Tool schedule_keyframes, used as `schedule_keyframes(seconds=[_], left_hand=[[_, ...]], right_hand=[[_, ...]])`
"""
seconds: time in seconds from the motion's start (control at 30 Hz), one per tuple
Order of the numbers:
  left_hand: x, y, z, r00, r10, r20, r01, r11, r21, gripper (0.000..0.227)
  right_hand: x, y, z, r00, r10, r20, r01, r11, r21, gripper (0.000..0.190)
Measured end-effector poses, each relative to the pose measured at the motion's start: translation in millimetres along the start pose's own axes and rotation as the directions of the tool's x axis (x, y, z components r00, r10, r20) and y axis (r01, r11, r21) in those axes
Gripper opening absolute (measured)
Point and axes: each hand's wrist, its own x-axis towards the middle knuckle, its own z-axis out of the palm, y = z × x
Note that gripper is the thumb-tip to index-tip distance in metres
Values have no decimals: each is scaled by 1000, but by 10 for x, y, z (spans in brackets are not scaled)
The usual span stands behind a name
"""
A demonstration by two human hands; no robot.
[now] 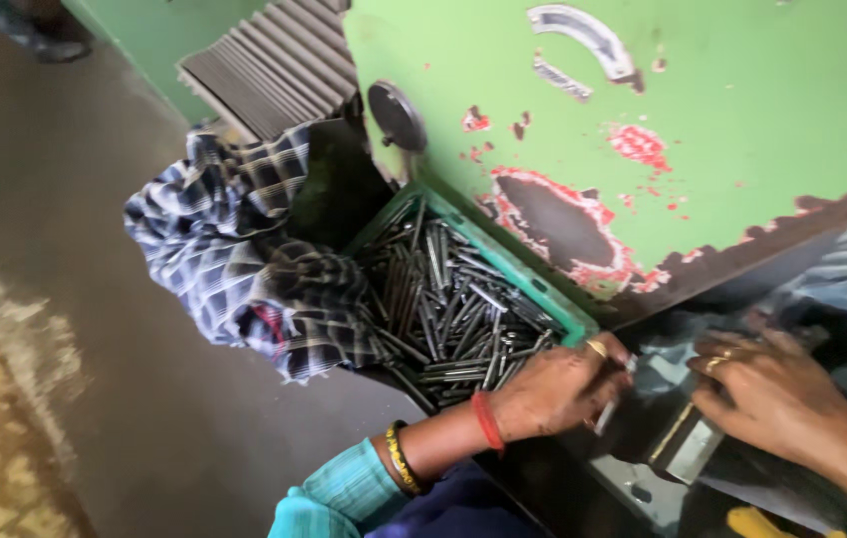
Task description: The person repeatedly picks up small metal rods from a green plastic bin and places them into a metal jig or fixture on a green machine. The person handles the rods one at a time, moving them from the bin to the fixture.
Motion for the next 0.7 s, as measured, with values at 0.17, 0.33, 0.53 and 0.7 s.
schedule_keyframes(seconds=[0.17,0.33,0.53,0.7], left_hand=[[220,99,323,978,-93,188,139,958,-250,35],[287,120,441,964,-149,221,204,946,-252,38],[220,64,464,990,27,138,-1,983,-184,44],[-4,90,440,991,-42,127,80,945,-316,53]], right_hand=[[-2,-195,-334,991,102,86,-104,994,19,48],[16,-212,-396,996,88,-1,-88,994,61,44],[42,-187,-360,993,114,26,-115,990,77,41],[38,-157,-297,990,135,-26,-132,985,108,39]])
